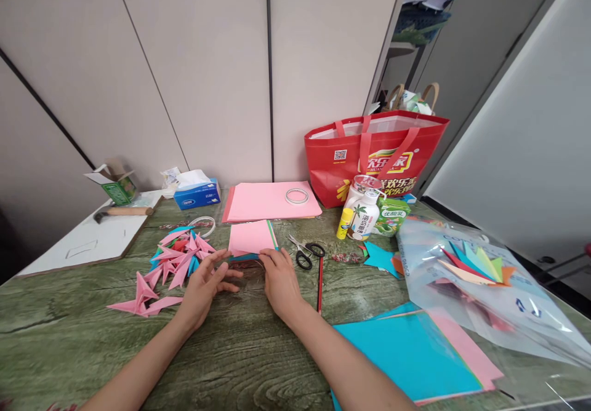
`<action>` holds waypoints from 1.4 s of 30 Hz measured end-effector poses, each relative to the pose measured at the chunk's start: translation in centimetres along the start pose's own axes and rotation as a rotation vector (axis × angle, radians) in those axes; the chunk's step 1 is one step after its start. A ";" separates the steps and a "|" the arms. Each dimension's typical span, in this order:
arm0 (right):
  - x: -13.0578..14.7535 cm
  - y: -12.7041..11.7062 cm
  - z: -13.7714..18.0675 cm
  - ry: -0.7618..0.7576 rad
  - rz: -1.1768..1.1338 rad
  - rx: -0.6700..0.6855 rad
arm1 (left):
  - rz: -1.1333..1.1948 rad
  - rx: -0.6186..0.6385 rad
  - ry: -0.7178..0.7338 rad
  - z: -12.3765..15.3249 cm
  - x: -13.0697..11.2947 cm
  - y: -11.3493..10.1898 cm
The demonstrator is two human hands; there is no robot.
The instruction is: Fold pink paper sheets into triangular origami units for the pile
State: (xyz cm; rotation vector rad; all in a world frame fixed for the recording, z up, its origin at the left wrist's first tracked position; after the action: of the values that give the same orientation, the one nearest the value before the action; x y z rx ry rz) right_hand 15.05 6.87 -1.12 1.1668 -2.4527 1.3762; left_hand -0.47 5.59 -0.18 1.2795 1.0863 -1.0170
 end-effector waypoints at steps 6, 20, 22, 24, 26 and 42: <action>-0.1 -0.5 0.0 0.008 -0.070 -0.081 | 0.045 0.046 -0.046 0.1 0.3 0.2; 3.9 -2.5 0.4 -0.162 -0.428 -0.075 | 0.124 0.162 0.007 0.3 0.3 0.5; 4.0 -2.4 0.5 -0.163 -0.461 -0.042 | 0.117 0.142 0.002 0.3 0.2 0.4; 3.8 -2.3 0.5 -0.153 -0.470 -0.023 | 0.112 0.136 -0.018 0.3 0.2 0.4; 3.5 -2.1 0.5 -0.117 -0.456 -0.010 | 0.108 0.126 -0.042 0.4 0.3 0.5; 0.9 -0.6 0.4 0.320 -0.609 0.089 | 0.041 0.014 -0.031 0.4 0.6 0.1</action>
State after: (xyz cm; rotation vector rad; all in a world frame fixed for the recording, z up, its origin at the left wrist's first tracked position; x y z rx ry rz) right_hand 14.87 5.86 -0.59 1.4177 -1.6418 1.3479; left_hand -0.25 5.17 -0.71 1.2883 1.0268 -1.0124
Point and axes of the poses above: each hand's wrist, its own z-axis away from the middle knuckle, its own y-axis out of the palm, x = y × z, the point moved 5 cm from there along -z, towards the middle knuckle, and after that the axes turned 1 degree about z, right-handed, at the moved point
